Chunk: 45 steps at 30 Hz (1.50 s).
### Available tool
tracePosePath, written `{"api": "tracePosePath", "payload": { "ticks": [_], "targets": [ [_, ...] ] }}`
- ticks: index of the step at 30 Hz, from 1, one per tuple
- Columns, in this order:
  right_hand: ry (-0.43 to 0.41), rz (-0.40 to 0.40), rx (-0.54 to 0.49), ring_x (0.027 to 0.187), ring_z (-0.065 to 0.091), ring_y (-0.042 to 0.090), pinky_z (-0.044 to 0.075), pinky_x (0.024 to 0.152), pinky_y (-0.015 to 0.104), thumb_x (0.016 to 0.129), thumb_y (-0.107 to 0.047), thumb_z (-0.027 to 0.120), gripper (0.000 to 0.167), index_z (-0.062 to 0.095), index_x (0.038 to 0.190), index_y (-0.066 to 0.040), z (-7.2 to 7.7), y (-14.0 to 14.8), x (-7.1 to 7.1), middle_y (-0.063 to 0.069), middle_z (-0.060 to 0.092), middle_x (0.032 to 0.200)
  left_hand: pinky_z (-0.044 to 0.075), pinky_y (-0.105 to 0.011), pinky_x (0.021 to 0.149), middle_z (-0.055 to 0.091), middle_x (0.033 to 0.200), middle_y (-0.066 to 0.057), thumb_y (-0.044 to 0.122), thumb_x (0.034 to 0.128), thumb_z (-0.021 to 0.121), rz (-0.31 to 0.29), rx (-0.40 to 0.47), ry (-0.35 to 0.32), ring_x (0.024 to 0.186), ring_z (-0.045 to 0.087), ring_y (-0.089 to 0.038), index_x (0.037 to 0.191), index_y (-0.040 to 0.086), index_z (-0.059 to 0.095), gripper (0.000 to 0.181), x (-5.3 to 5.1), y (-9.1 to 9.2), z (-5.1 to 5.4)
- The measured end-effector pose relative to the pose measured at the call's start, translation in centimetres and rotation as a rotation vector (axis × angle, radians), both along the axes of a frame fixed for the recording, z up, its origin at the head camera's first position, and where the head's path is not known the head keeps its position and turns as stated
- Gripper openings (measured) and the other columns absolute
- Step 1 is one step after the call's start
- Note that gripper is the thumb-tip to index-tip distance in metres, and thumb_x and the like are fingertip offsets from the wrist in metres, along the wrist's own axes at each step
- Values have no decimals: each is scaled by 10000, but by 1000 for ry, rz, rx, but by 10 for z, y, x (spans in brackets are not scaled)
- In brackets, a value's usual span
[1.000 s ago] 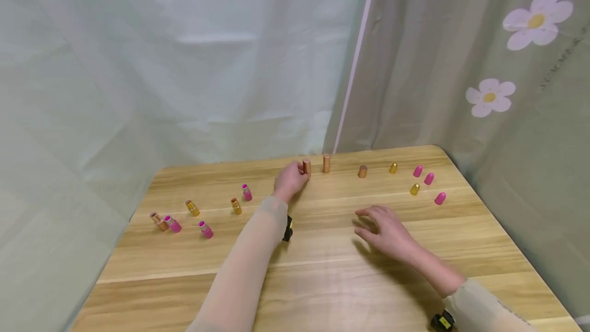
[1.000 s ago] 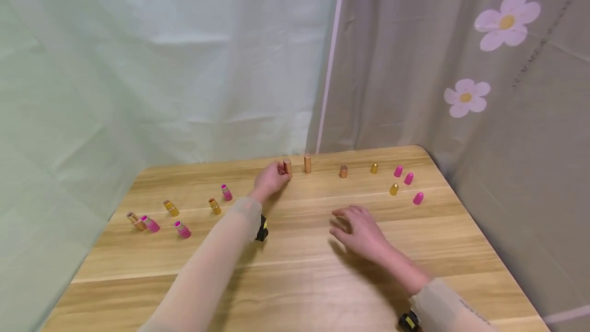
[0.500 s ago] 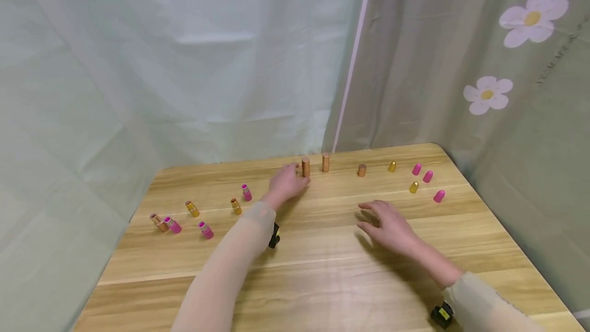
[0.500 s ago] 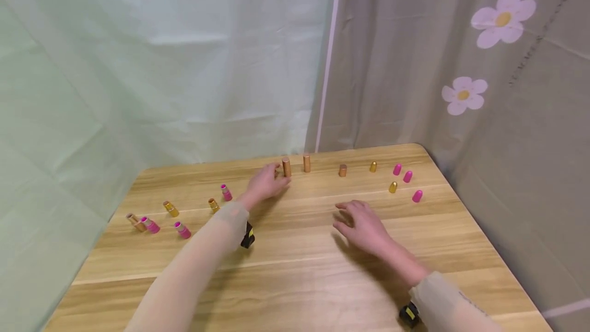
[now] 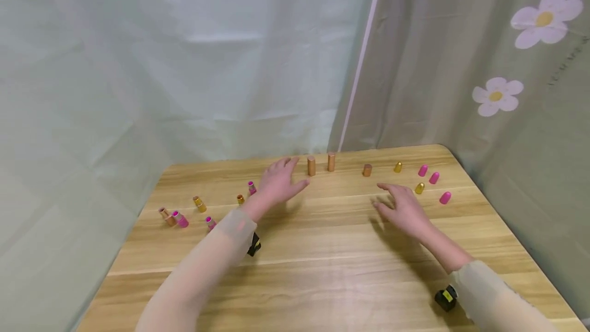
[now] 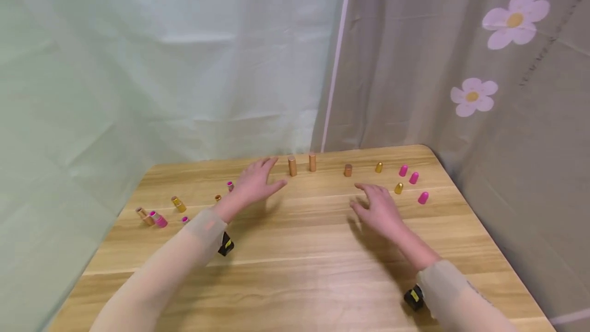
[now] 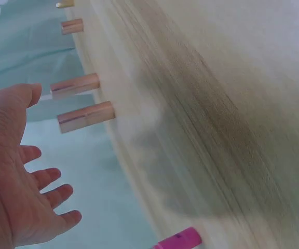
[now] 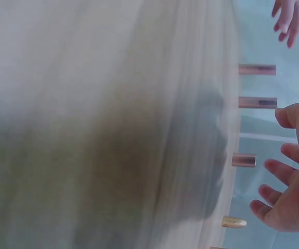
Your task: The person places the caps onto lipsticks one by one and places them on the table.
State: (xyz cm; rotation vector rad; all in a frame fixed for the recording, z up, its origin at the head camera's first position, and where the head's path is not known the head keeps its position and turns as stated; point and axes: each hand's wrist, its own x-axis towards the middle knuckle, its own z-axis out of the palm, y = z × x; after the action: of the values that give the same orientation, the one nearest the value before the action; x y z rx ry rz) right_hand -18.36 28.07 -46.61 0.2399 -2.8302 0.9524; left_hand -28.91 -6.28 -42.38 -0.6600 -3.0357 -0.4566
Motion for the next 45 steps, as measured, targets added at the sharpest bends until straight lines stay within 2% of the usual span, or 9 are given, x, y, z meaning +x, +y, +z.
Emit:
{"api": "tracePosePath", "payload": {
  "ticks": [5, 10, 14, 20, 24, 29, 38, 45],
  "targets": [
    [-20, -7, -6, 1373, 377, 494, 303, 1098, 686, 991, -302, 680, 626, 455, 1511, -34, 4, 3, -8, 259, 459, 1503, 219, -585, 1193, 344, 1608, -171, 645, 964, 561, -67, -29, 74, 1470, 318, -366, 1611, 141, 307, 858, 14, -7, 8],
    [-22, -12, -2, 1380, 363, 499, 303, 1099, 686, 993, -304, 676, 643, 437, 1521, -26, 9, 5, -16, 260, 444, 1514, 218, -604, 1186, 342, 1609, -171, 634, 967, 568, -125, -39, 122, 1463, 323, -383, 1615, 142, 306, 855, 28, -15, 10],
    [-8, -19, 10, 1363, 372, 513, 288, 1108, 683, 990, -324, 673, 657, 436, 1516, -10, 12, 7, -23, 277, 461, 1492, 223, -601, 1187, 331, 1620, -147, 643, 967, 562, -156, -42, 118, 1461, 326, -395, 1630, 184, 270, 858, 42, -19, 10],
    [-12, -33, 27, 1352, 388, 500, 308, 1104, 659, 993, -341, 661, 652, 447, 1509, -6, 11, 6, -35, 260, 477, 1487, 208, -604, 1193, 341, 1617, -132, 647, 963, 569, -207, -57, 118, 1462, 334, -374, 1636, 199, 252, 869, 68, -20, 8],
    [-17, -35, 30, 1340, 400, 499, 318, 1096, 650, 1000, -364, 643, 644, 456, 1503, -7, 12, 4, -45, 245, 481, 1494, 210, -601, 1194, 354, 1613, -134, 653, 963, 561, -234, -79, 138, 1465, 338, -360, 1628, 182, 281, 861, 85, -21, 3],
    [-32, -38, 27, 1337, 401, 504, 300, 1107, 650, 1004, -288, 635, 599, 460, 1495, 7, 12, 2, -57, 256, 484, 1491, 219, -610, 1189, 366, 1607, -143, 642, 963, 571, -258, -81, 136, 1462, 347, -361, 1617, 166, 309, 851, 102, -23, -7],
    [-51, -83, 57, 1329, 415, 510, 310, 1107, 638, 998, -256, 636, 577, 483, 1471, 38, 2, -1, -78, 267, 509, 1464, 186, -594, 1203, 371, 1608, -130, 632, 971, 566, -255, -74, 95, 1472, 333, -344, 1609, 153, 324, 834, 126, -34, -30],
    [-45, -122, 59, 1279, 484, 509, 358, 1084, 617, 989, -264, 647, 527, 552, 1393, 62, -1, -5, -93, 293, 570, 1379, 185, -601, 1200, 380, 1602, -128, 618, 978, 564, -275, -54, 95, 1471, 330, -336, 1610, 147, 322, 826, 140, -36, -37]
  ]
}}
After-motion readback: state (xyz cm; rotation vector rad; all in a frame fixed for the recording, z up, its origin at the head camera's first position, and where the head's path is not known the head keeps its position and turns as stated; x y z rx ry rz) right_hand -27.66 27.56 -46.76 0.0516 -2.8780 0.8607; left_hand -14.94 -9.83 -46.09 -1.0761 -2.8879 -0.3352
